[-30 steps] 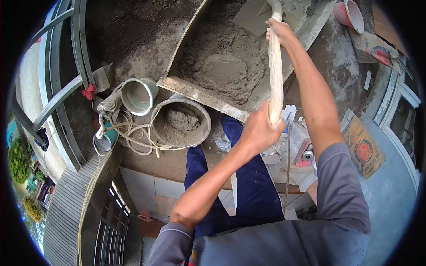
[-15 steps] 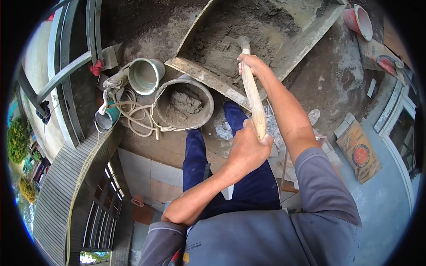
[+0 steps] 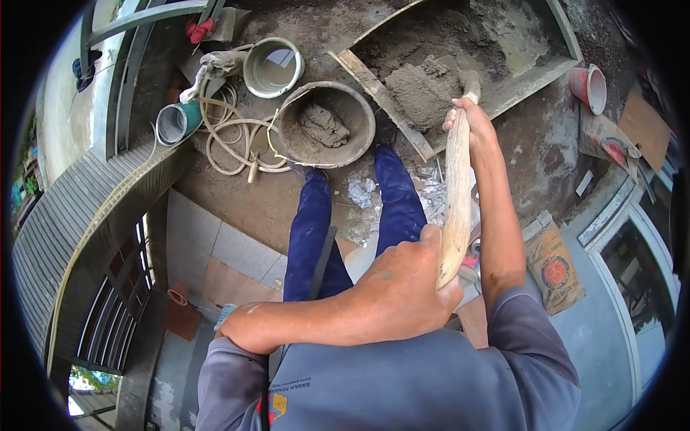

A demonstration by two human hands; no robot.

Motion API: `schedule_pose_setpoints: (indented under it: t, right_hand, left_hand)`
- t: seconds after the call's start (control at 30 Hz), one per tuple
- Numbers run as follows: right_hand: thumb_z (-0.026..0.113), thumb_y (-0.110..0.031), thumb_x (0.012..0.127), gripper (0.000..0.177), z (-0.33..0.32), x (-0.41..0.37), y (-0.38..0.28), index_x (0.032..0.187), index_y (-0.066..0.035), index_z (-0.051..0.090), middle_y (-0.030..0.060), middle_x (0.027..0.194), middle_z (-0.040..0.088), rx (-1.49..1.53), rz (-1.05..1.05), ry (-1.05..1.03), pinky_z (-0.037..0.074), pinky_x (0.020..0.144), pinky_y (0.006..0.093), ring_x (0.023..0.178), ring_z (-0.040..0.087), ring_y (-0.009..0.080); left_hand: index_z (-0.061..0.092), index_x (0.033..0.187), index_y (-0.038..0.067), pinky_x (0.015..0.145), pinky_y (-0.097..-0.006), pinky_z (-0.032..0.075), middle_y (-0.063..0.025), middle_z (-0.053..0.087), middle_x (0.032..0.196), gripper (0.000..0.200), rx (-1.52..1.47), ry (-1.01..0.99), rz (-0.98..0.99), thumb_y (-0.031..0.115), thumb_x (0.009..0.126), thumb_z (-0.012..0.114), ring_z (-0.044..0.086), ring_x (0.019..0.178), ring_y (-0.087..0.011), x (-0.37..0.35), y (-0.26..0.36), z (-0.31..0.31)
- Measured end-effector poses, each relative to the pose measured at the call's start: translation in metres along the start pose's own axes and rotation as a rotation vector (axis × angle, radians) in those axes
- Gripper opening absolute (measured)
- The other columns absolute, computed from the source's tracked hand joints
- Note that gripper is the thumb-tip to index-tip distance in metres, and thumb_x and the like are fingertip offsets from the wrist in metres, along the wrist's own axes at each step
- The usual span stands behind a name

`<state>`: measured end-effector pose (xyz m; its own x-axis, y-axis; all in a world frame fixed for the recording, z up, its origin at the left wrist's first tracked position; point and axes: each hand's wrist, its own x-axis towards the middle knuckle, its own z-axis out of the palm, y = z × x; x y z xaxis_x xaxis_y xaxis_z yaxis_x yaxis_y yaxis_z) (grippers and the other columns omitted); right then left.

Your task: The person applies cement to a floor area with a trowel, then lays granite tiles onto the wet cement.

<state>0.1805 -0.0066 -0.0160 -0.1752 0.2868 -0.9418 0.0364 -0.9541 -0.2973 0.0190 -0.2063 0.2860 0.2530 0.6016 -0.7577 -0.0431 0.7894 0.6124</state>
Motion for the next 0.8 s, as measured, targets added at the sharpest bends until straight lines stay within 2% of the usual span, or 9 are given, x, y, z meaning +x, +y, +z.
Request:
schedule_pose_setpoints:
  t: [0.13, 0.27, 0.3, 0.37, 0.47, 0.57, 0.67, 0.73, 0.8]
  right_hand:
    - [0.058, -0.011, 0.091, 0.016, 0.034, -0.041, 0.065, 0.097, -0.005, 0.044, 0.0088, 0.068, 0.048, 0.13, -0.005, 0.003, 0.048, 0.05, 0.0397, 0.055, 0.05, 0.0213]
    - [0.059, -0.011, 0.091, 0.013, 0.075, -0.051, 0.161, 0.095, -0.005, 0.048, 0.0098, 0.071, 0.051, 0.214, -0.026, 0.027, 0.052, 0.053, 0.044, 0.056, 0.053, 0.0233]
    - [0.059, -0.012, 0.092, 0.014, 0.086, -0.05, 0.187, 0.097, -0.004, 0.048, 0.01, 0.071, 0.051, 0.226, -0.06, 0.017, 0.053, 0.054, 0.045, 0.057, 0.055, 0.0242]
    - [0.059, -0.012, 0.092, 0.014, 0.115, -0.048, 0.239, 0.098, -0.004, 0.049, 0.0103, 0.073, 0.052, 0.224, -0.11, 0.006, 0.055, 0.055, 0.0468, 0.058, 0.058, 0.0258]
    - [0.059, -0.009, 0.089, 0.013, 0.15, -0.028, 0.307, 0.097, -0.003, 0.05, 0.0099, 0.073, 0.053, 0.208, -0.143, -0.008, 0.057, 0.058, 0.0476, 0.059, 0.06, 0.0275]
    - [0.059, -0.005, 0.086, 0.013, 0.169, -0.018, 0.343, 0.094, 0.0, 0.049, 0.0102, 0.071, 0.055, 0.163, -0.151, -0.017, 0.058, 0.06, 0.0435, 0.057, 0.061, 0.0262]
    - [0.058, -0.003, 0.087, 0.012, 0.168, -0.028, 0.337, 0.095, 0.001, 0.049, 0.0108, 0.073, 0.057, 0.111, -0.237, -0.012, 0.058, 0.058, 0.0416, 0.058, 0.062, 0.0252]
    - [0.057, -0.003, 0.088, 0.012, 0.159, -0.042, 0.31, 0.096, 0.001, 0.049, 0.012, 0.074, 0.058, 0.109, -0.3, -0.041, 0.059, 0.058, 0.0414, 0.058, 0.063, 0.0247]
    - [0.059, -0.006, 0.091, 0.009, 0.14, -0.057, 0.263, 0.092, -0.001, 0.052, 0.0106, 0.077, 0.058, 0.05, -0.33, -0.068, 0.06, 0.066, 0.0433, 0.064, 0.064, 0.0254]
  left_hand:
    - [0.046, 0.102, -0.013, 0.068, -0.0517, 0.055, -0.0319, 0.063, 0.071, 0.036, 0.12, -0.037, 0.014, 0.012, 0.083, 0.064, 0.07, 0.071, -0.0467, -0.07, -0.05, -0.027]
    - [0.048, 0.105, -0.005, 0.066, -0.0498, 0.054, -0.0263, 0.065, 0.073, 0.037, 0.194, -0.042, -0.057, 0.014, 0.081, 0.068, 0.07, 0.072, -0.0428, -0.123, -0.139, -0.068]
    - [0.049, 0.107, -0.002, 0.066, -0.0489, 0.054, -0.0241, 0.066, 0.074, 0.037, 0.212, -0.066, -0.089, 0.014, 0.08, 0.069, 0.07, 0.072, -0.0413, -0.133, -0.172, -0.08]
    - [0.051, 0.109, 0.007, 0.069, -0.0488, 0.054, -0.0189, 0.067, 0.076, 0.039, 0.34, 0.026, -0.148, 0.015, 0.076, 0.071, 0.07, 0.074, -0.0396, -0.147, -0.255, -0.106]
    - [0.052, 0.106, 0.006, 0.075, -0.0501, 0.052, -0.0201, 0.067, 0.087, 0.037, 0.54, 0.213, -0.206, 0.016, 0.077, 0.071, 0.067, 0.084, -0.0424, -0.144, -0.397, -0.135]
    - [0.052, 0.105, 0.005, 0.084, -0.0508, 0.049, -0.022, 0.066, 0.1, 0.035, 0.595, 0.329, -0.272, 0.015, 0.078, 0.072, 0.063, 0.097, -0.0432, -0.13, -0.477, -0.141]
    - [0.052, 0.104, 0.004, 0.09, -0.0492, 0.044, -0.0206, 0.064, 0.105, 0.036, 0.594, 0.375, -0.215, 0.015, 0.077, 0.074, 0.06, 0.104, -0.0418, -0.12, -0.505, -0.127]
    - [0.053, 0.104, 0.004, 0.09, -0.0479, 0.044, -0.0196, 0.064, 0.103, 0.037, 0.634, 0.368, -0.129, 0.014, 0.076, 0.075, 0.06, 0.103, -0.041, -0.108, -0.489, -0.117]
    - [0.055, 0.099, 0.004, 0.089, -0.0469, 0.045, -0.0191, 0.065, 0.098, 0.032, 0.591, 0.348, -0.037, 0.013, 0.075, 0.075, 0.061, 0.1, -0.04, -0.088, -0.448, -0.101]
